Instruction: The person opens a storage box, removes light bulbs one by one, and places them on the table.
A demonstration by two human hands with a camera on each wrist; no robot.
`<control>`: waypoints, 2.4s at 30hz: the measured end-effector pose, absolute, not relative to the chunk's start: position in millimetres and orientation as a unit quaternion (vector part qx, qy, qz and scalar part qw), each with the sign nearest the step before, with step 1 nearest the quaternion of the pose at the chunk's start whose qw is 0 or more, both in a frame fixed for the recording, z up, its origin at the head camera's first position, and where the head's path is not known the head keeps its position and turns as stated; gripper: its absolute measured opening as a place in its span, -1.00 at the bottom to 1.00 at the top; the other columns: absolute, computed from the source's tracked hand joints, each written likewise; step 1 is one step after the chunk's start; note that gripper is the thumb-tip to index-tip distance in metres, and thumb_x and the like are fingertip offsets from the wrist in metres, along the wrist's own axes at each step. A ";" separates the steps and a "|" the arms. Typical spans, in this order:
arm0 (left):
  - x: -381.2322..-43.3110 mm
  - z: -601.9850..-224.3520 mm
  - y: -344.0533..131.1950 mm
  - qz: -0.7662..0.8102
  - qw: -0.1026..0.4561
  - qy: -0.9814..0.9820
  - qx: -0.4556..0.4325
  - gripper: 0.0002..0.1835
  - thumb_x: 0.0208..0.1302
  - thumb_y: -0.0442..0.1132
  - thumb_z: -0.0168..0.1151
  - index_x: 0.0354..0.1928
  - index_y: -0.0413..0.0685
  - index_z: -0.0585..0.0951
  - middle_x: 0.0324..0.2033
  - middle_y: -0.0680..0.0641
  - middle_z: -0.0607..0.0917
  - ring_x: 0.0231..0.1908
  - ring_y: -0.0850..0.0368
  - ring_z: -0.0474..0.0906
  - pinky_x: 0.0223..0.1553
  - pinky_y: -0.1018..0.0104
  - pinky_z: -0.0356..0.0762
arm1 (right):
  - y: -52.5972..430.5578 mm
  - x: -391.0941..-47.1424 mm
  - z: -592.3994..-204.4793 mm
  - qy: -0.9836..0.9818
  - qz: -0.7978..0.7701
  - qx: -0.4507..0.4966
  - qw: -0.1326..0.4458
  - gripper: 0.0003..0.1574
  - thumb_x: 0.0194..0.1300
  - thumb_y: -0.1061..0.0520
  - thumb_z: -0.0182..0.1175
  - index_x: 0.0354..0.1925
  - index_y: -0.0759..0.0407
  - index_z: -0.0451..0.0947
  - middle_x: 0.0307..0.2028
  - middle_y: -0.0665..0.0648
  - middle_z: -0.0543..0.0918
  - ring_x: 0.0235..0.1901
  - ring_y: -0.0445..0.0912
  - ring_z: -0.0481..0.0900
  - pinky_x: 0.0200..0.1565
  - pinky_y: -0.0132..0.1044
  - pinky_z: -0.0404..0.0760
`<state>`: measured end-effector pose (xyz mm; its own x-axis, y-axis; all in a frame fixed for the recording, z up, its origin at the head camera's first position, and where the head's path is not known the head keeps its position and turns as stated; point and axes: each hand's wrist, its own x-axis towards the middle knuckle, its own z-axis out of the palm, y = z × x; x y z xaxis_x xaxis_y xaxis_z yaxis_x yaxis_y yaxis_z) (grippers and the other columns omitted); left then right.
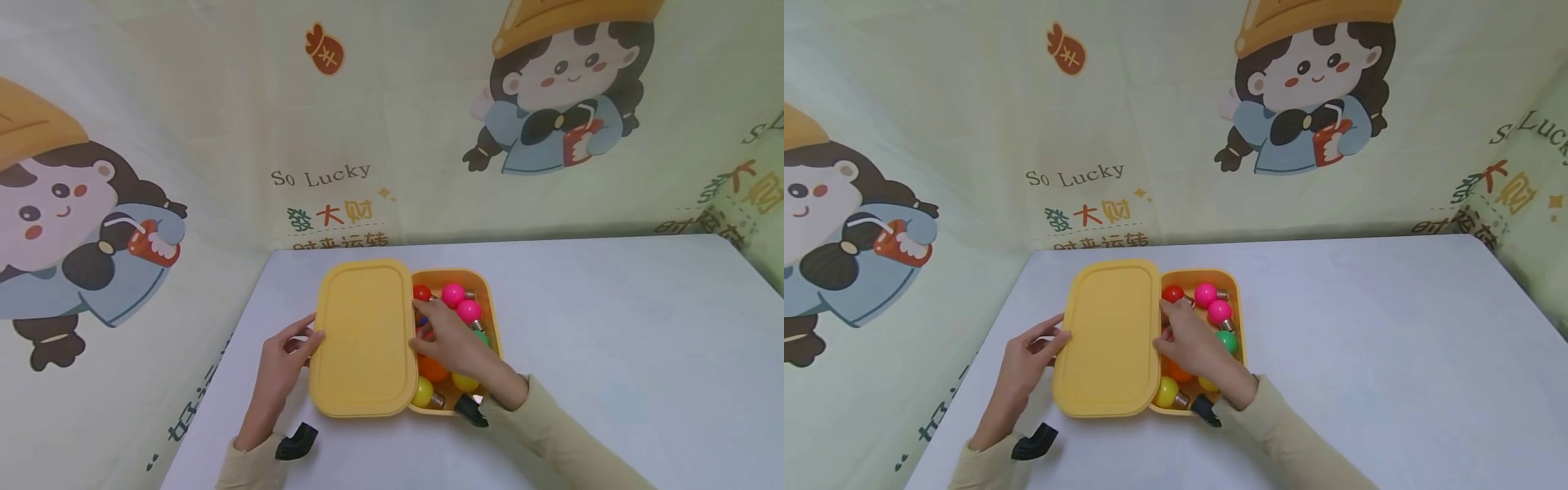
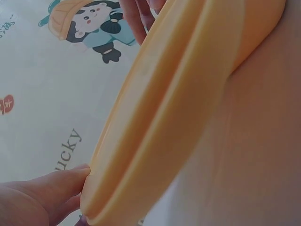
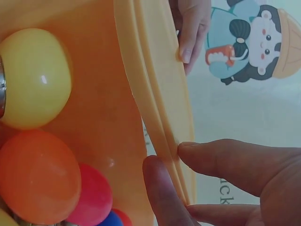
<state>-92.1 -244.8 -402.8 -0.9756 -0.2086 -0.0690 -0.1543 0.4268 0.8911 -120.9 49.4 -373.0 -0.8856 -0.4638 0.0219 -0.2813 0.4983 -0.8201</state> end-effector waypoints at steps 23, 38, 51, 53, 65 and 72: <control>-83.6 -404.7 -273.7 -0.492 0.030 -0.859 0.139 -0.48 0.31 -0.01 0.33 0.29 0.07 0.56 -0.10 -0.12 0.60 -0.31 0.22 0.56 -0.31 0.46 0.65 | 13.8 -123.9 -368.1 0.870 -0.422 -0.208 0.144 -0.13 0.28 0.23 0.33 0.43 0.39 0.20 -0.07 0.19 0.45 -0.28 -0.14 0.53 -0.27 -0.43 0.64; -84.9 -415.1 -287.0 -0.445 0.010 -0.880 0.167 -0.45 0.36 0.00 0.26 0.35 0.06 0.50 -0.03 -0.14 0.59 -0.24 0.16 0.54 -0.29 0.54 0.60 | -6.7 -122.9 -372.4 0.873 -0.411 -0.191 0.182 -0.09 0.28 0.20 0.33 0.47 0.33 0.15 0.09 0.28 0.38 -0.24 -0.11 0.53 -0.20 -0.36 0.67; -86.5 -421.8 -294.9 -0.445 0.004 -0.879 0.172 -0.45 0.35 -0.03 0.28 0.33 0.00 0.51 -0.05 -0.15 0.58 -0.26 0.18 0.52 -0.31 0.52 0.60 | -21.7 -129.4 -373.5 0.882 -0.376 -0.222 0.177 -0.37 0.30 0.24 0.30 0.27 0.36 0.37 -0.14 0.18 0.39 -0.24 -0.06 0.44 -0.30 -0.41 0.57; -86.8 -422.9 -296.0 -0.447 0.002 -0.878 0.174 -0.46 0.35 -0.03 0.28 0.33 0.00 0.51 -0.04 -0.15 0.58 -0.26 0.17 0.51 -0.32 0.52 0.59 | -23.9 -129.6 -373.2 0.882 -0.375 -0.221 0.180 -0.40 0.30 0.23 0.31 0.25 0.35 0.38 -0.15 0.17 0.38 -0.24 -0.05 0.44 -0.29 -0.40 0.56; -90.1 -431.3 -304.5 -0.445 -0.007 -0.878 0.178 -0.47 0.36 -0.06 0.27 0.32 -0.04 0.52 -0.01 -0.18 0.60 -0.26 0.17 0.52 -0.32 0.54 0.58 | -32.8 -130.6 -370.3 0.881 -0.367 -0.209 0.213 -0.45 0.28 0.24 0.33 0.17 0.36 0.41 -0.10 0.21 0.37 -0.30 -0.05 0.49 -0.27 -0.40 0.59; -90.1 -434.6 -304.5 -0.431 -0.009 -0.883 0.184 -0.48 0.37 -0.05 0.26 0.32 -0.05 0.52 0.02 -0.19 0.59 -0.19 0.10 0.52 -0.31 0.58 0.55 | -35.5 -131.9 -369.7 0.884 -0.349 -0.218 0.222 -0.50 0.24 0.25 0.36 0.09 0.39 0.44 -0.14 0.23 0.37 -0.35 -0.06 0.48 -0.35 -0.43 0.54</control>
<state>-90.1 -304.5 -434.6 -0.9322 -0.3171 -0.1744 -0.3325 0.5601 0.7588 -131.9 -35.5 -369.7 -0.8066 -0.5401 -0.2401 -0.2308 0.6618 -0.7133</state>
